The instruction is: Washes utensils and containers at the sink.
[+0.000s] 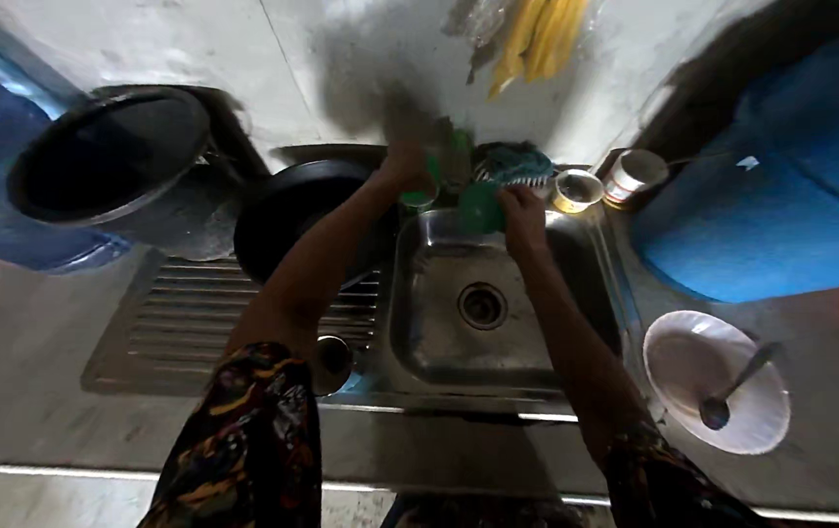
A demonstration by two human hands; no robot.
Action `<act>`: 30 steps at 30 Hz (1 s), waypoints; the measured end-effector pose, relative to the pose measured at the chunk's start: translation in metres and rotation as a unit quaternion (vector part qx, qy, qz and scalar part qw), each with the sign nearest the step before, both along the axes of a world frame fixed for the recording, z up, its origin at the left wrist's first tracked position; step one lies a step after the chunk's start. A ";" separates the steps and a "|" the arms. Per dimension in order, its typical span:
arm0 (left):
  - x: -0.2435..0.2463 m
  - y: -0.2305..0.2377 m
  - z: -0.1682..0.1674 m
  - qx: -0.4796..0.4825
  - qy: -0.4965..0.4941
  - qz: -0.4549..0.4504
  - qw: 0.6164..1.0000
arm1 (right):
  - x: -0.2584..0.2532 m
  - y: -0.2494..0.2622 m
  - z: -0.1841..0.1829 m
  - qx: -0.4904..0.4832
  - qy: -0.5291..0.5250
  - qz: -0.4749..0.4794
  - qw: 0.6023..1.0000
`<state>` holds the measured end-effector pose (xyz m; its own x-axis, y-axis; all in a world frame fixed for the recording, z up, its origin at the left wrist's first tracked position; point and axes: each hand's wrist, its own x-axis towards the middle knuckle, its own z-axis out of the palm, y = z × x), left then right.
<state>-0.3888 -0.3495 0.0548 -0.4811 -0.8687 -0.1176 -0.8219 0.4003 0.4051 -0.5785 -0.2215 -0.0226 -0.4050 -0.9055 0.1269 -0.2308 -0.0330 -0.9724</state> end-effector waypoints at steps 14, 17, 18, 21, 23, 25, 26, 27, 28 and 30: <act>-0.054 0.005 -0.025 0.079 -0.216 0.028 0.973 | -0.071 0.121 -0.033 0.082 -0.069 -0.056 0.993; -0.042 -0.026 -0.081 0.007 -0.136 0.062 0.989 | -0.070 0.125 -0.035 0.086 -0.065 -0.053 0.993; -0.041 -0.030 -0.089 -0.002 -0.129 0.067 0.989 | -0.069 0.126 -0.034 0.088 -0.075 -0.053 0.992; -0.034 -0.032 -0.097 -0.032 -0.106 0.068 0.992 | -0.057 0.129 -0.024 0.107 -0.137 -0.059 0.983; -0.030 -0.026 -0.105 -0.083 -0.073 0.049 0.993 | -0.052 0.135 -0.021 0.089 -0.230 -0.064 0.967; -0.034 0.003 -0.084 -0.078 -0.050 0.021 0.995 | -0.056 0.144 -0.018 0.061 -0.323 -0.051 0.943; -0.042 0.028 -0.046 0.007 -0.097 0.023 0.995 | -0.060 0.153 -0.015 0.049 -0.354 -0.036 0.933; -0.048 0.052 -0.022 0.045 -0.103 0.046 0.993 | -0.066 0.163 -0.013 0.032 -0.370 -0.016 0.928; -0.053 0.069 -0.008 0.062 -0.085 0.078 0.991 | -0.072 0.176 -0.009 0.017 -0.368 0.000 0.930; -0.057 0.087 0.001 0.047 -0.054 0.120 0.990 | -0.086 0.207 0.007 0.013 -0.315 -0.002 0.949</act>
<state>-0.4462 -0.2624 0.0555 -0.2415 -0.9394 -0.2434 -0.9298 0.1522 0.3350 -0.6644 -0.0149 -0.0157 -0.3972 -0.9031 -0.1634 0.3958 -0.0079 -0.9183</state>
